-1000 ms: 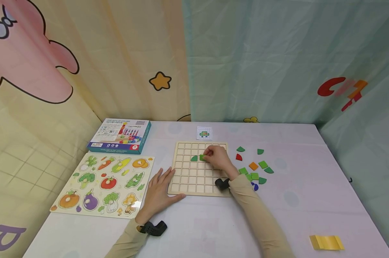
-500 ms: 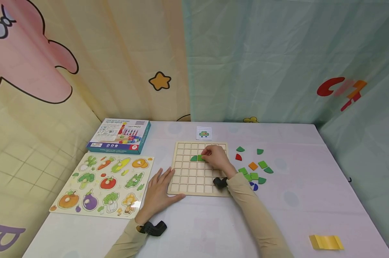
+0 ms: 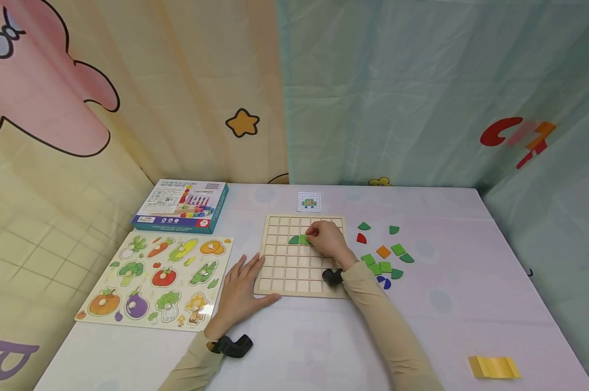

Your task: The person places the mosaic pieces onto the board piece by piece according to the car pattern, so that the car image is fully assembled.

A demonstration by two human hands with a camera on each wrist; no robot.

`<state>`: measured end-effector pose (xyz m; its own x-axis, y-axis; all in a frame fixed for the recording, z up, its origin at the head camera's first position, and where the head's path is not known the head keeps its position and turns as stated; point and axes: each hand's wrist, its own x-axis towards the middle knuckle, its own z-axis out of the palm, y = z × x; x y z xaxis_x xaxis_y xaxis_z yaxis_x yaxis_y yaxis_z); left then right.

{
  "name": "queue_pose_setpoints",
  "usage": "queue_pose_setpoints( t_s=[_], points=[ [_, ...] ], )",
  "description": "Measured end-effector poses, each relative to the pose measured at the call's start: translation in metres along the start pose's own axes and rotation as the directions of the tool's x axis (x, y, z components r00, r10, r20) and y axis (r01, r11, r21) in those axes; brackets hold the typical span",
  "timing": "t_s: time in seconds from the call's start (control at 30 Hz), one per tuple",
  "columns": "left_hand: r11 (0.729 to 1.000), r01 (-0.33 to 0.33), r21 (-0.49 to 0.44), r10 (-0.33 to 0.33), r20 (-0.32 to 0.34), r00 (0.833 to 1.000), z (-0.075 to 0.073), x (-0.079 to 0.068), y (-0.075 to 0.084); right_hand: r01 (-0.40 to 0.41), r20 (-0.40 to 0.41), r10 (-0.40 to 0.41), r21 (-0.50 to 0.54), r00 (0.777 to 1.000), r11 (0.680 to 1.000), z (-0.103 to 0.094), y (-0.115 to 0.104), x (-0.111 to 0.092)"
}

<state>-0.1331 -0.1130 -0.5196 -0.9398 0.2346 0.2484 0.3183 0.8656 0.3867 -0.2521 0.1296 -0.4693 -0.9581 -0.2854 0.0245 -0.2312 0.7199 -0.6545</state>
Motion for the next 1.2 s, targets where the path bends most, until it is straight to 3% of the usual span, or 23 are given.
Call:
queue_pose_setpoints(
  t_s=[0.83, 1.2],
  points=[
    [1.000, 0.013, -0.009, -0.013, 0.014, 1.000, -0.002, 0.000, 0.001, -0.029, -0.002, 0.029, -0.128, 1.000, 0.991, -0.003, -0.005, -0.004],
    [1.000, 0.008, 0.001, -0.008, 0.014, 1.000, 0.000, 0.000, 0.000, 0.126, 0.021, -0.126, -0.009, 0.992, 0.992, -0.015, 0.013, -0.021]
  ],
)
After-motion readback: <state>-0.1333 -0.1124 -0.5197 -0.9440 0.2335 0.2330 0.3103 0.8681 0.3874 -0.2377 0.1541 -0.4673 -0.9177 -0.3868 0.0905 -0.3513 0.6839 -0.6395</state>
